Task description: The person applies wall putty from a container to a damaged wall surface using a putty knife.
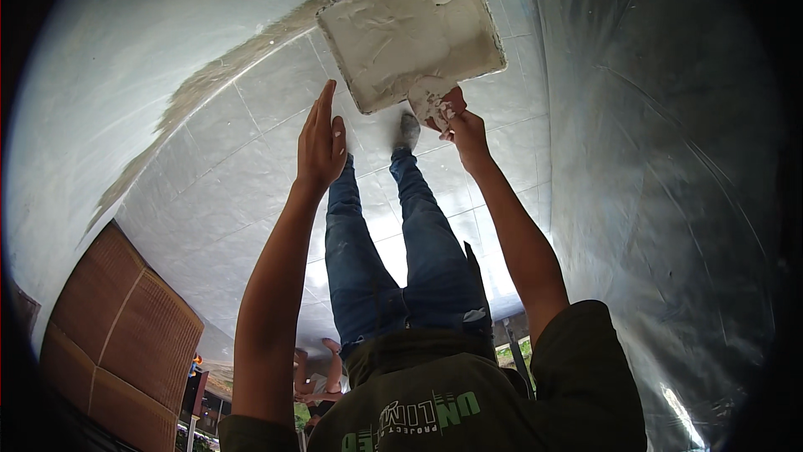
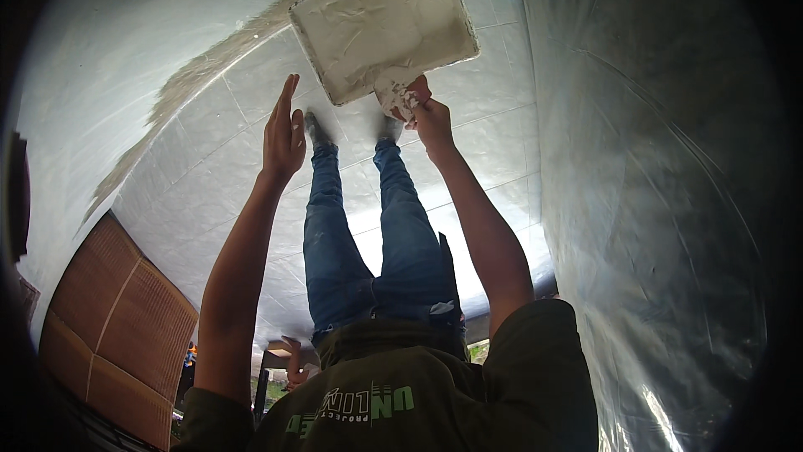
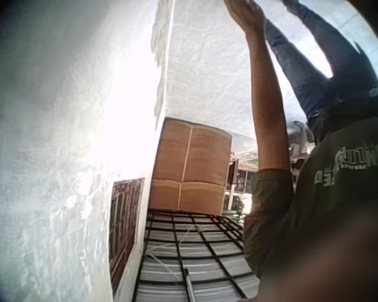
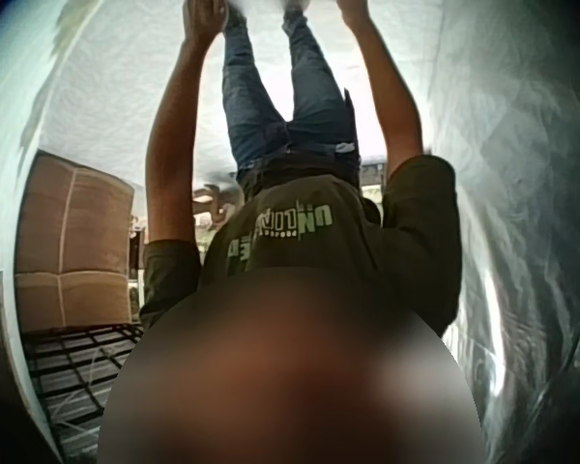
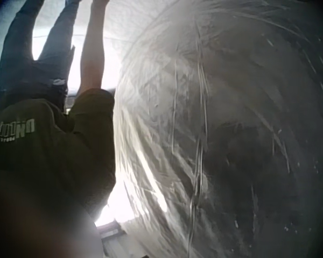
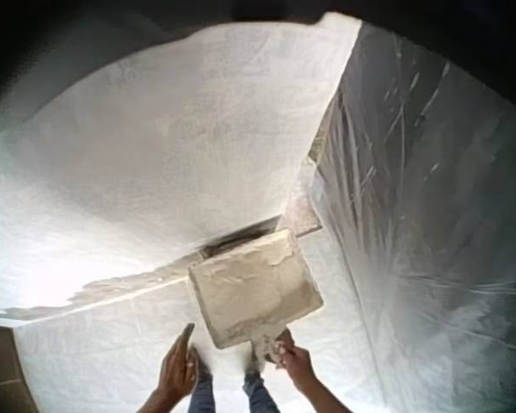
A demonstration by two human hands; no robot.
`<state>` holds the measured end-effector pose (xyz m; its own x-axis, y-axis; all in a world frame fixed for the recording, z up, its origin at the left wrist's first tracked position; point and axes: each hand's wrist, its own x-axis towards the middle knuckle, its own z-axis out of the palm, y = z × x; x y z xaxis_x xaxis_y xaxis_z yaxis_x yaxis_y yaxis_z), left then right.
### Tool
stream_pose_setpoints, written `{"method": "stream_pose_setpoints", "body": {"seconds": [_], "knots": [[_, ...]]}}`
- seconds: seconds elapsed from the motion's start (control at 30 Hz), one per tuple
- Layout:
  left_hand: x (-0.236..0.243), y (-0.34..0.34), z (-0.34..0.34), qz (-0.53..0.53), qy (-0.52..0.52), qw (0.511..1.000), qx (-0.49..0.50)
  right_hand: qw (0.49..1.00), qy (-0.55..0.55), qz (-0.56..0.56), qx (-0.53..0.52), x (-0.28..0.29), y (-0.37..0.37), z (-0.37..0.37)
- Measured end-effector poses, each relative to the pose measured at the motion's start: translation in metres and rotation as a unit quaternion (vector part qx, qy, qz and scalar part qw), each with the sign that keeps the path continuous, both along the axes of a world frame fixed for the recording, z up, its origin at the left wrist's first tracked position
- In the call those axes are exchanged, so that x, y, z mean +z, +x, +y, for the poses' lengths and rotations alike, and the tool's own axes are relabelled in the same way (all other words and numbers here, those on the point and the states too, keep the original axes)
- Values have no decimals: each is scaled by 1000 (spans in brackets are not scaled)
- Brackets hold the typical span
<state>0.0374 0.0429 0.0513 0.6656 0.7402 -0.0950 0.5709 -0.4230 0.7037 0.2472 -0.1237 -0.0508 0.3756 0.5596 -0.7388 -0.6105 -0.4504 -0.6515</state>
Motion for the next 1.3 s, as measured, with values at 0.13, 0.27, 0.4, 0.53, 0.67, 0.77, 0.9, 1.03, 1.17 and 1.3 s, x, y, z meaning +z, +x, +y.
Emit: {"method": "stream_pose_setpoints", "body": {"seconds": [0.13, 0.27, 0.4, 0.53, 0.67, 0.77, 0.9, 1.03, 1.17, 1.3], "knots": [[-7, 18, -9, -4, -17, 1000, -10, 988, -37, 36, -146, -47, 26, 8], [-8, 16, -17, 2, -20, 1000, -10, 982, -68, 16, -176, -65, 0, -12], [-7, 19, -21, 2, -38, 999, -16, 968, -137, 19, -207, -71, -13, -55], [-13, 19, -20, -30, -24, 999, -9, 969, -220, -106, -19, -70, -13, -122], [-9, -5, -10, -1, -55, 998, 25, 879, 2, -396, 264, 6, 15, -64], [-20, -4, -6, -20, -60, 997, 33, 748, 87, -516, 408, 41, 81, -7], [-31, -2, -4, -50, -25, 998, 35, 648, 152, -549, 505, 18, 143, 40], [-35, -19, -2, -34, -21, 998, 55, 582, 178, -512, 606, -11, 155, 73], [-40, -34, -2, -32, -28, 997, 69, 588, 190, -458, 639, -23, 138, 96], [-43, -37, -4, -23, -52, 995, 80, 563, 200, -437, 672, -33, 106, 112]]}}
